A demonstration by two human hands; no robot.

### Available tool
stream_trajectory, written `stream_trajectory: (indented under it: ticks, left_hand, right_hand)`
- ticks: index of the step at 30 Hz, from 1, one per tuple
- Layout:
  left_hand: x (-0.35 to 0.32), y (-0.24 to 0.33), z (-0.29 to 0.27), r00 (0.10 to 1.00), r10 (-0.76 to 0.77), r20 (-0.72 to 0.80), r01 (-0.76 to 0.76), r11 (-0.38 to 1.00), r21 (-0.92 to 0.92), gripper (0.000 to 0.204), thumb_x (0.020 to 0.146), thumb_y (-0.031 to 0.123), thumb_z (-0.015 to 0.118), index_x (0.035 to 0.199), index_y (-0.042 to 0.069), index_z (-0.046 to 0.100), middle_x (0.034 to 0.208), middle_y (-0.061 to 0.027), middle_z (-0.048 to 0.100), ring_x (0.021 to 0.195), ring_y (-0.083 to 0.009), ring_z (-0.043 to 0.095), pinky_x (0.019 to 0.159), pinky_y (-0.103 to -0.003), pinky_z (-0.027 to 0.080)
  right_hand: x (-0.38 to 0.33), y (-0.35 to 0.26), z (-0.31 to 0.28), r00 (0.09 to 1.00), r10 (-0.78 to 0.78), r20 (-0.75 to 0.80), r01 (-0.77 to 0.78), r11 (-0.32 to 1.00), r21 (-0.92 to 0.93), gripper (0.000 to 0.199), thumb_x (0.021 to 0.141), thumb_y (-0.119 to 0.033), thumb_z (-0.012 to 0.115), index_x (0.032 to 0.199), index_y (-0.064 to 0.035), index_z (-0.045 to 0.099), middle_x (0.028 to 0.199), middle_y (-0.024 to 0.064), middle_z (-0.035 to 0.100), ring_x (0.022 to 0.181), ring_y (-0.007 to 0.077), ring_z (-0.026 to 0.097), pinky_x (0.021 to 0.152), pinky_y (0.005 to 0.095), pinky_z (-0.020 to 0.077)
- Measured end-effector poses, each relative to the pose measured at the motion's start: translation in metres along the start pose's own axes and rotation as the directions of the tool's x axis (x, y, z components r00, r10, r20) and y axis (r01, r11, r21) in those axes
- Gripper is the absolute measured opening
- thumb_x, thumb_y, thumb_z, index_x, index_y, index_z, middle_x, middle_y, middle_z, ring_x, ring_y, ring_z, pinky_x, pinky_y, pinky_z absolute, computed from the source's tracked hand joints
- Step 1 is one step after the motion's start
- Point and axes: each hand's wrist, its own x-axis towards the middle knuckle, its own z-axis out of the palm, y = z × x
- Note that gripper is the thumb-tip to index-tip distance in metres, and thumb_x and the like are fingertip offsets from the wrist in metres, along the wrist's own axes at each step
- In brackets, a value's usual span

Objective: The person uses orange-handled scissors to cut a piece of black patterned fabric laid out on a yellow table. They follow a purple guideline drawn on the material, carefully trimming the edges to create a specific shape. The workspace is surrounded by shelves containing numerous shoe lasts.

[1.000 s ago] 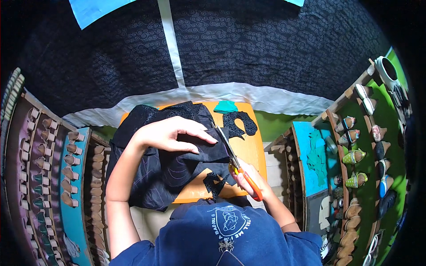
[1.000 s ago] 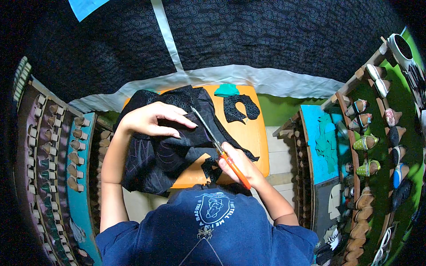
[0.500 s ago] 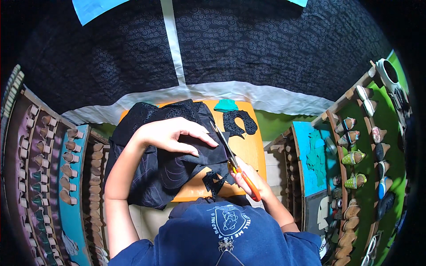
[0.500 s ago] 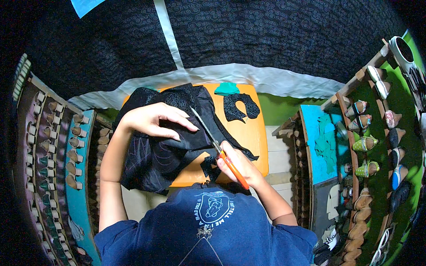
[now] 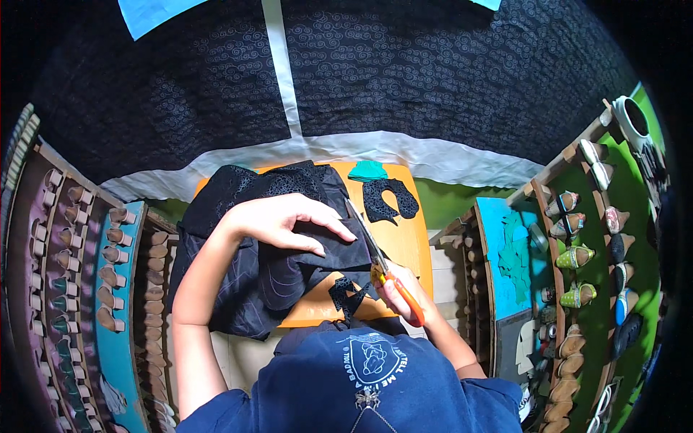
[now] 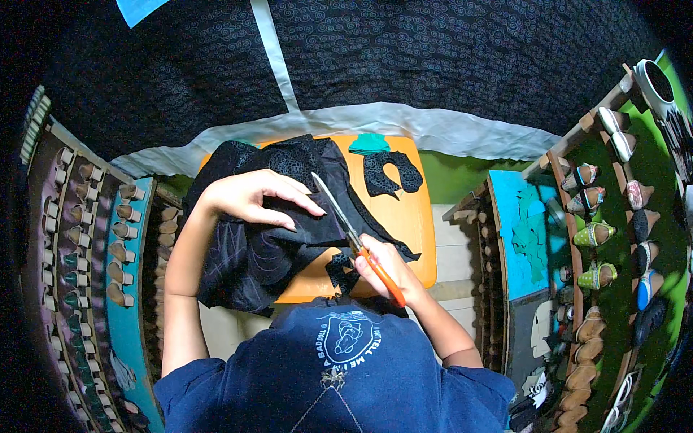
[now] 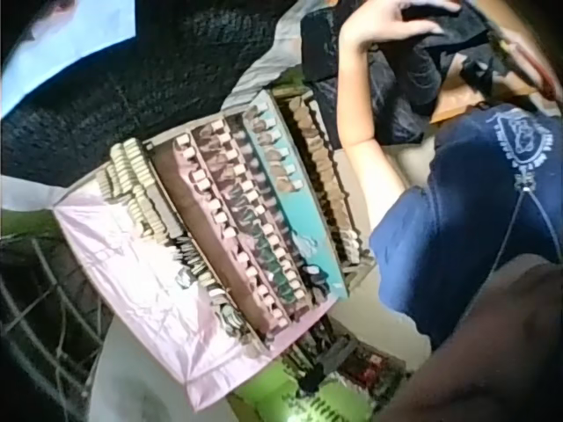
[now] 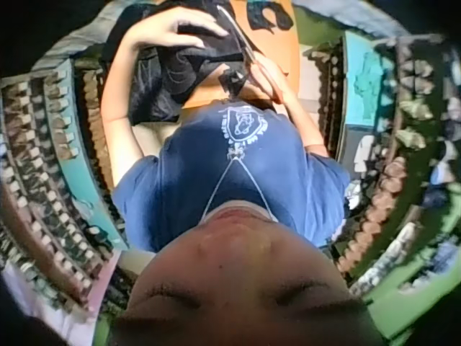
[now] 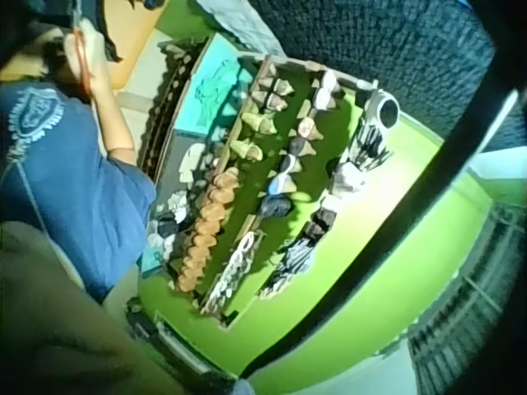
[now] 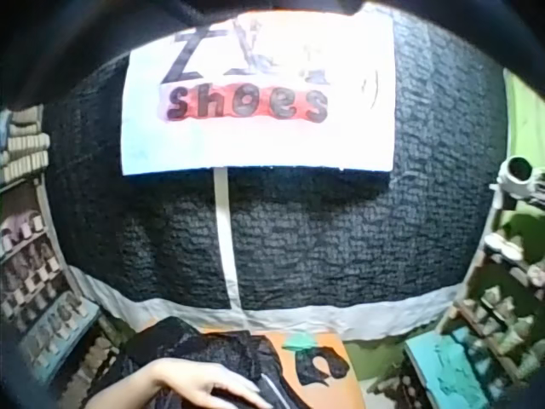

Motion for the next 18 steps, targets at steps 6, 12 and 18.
stream_trajectory:
  ticks: [6, 12, 18]
  left_hand:
    - [-0.002, -0.001, 0.002, 0.999, -0.002, -0.044, 0.002, 1.000, 0.000, 0.036, 0.072, 0.013, 0.062, 0.106, 0.005, 0.056, 0.101, -0.0125, 0.058, 0.094, -0.0265, 0.054, 0.085, -0.035, 0.039]
    - [-0.015, -0.019, 0.017, 0.891, -0.094, -0.444, 0.102, 0.995, -0.007, 0.040, 0.067, 0.009, 0.067, 0.105, 0.004, 0.057, 0.104, -0.0076, 0.057, 0.100, -0.0178, 0.050, 0.090, -0.029, 0.035]
    - [-0.050, -0.176, 0.141, 0.463, -0.419, -0.781, 0.307, 0.903, -0.302, 0.049, 0.067, 0.008, 0.066, 0.113, 0.002, 0.049, 0.113, -0.0113, 0.051, 0.106, -0.0192, 0.047, 0.093, -0.029, 0.033]
  right_hand:
    - [0.000, 0.007, -0.001, 0.999, 0.037, -0.032, -0.034, 0.996, 0.083, 0.036, 0.082, -0.036, 0.047, 0.072, -0.0041, 0.035, 0.053, 0.0075, 0.034, 0.048, 0.0175, 0.033, 0.045, 0.0305, 0.0312]
    - [0.000, 0.023, -0.003, 0.989, 0.042, -0.140, -0.016, 0.984, 0.177, 0.044, 0.081, -0.049, 0.043, 0.086, -0.0047, 0.044, 0.063, -0.0022, 0.040, 0.050, 0.0043, 0.038, 0.042, 0.0173, 0.0309]
    - [-0.003, 0.044, 0.007, 0.945, 0.316, -0.085, -0.278, 0.912, 0.302, 0.036, 0.087, -0.042, 0.038, 0.080, -0.0074, 0.044, 0.061, -0.0018, 0.041, 0.049, 0.0059, 0.039, 0.043, 0.0191, 0.0345]
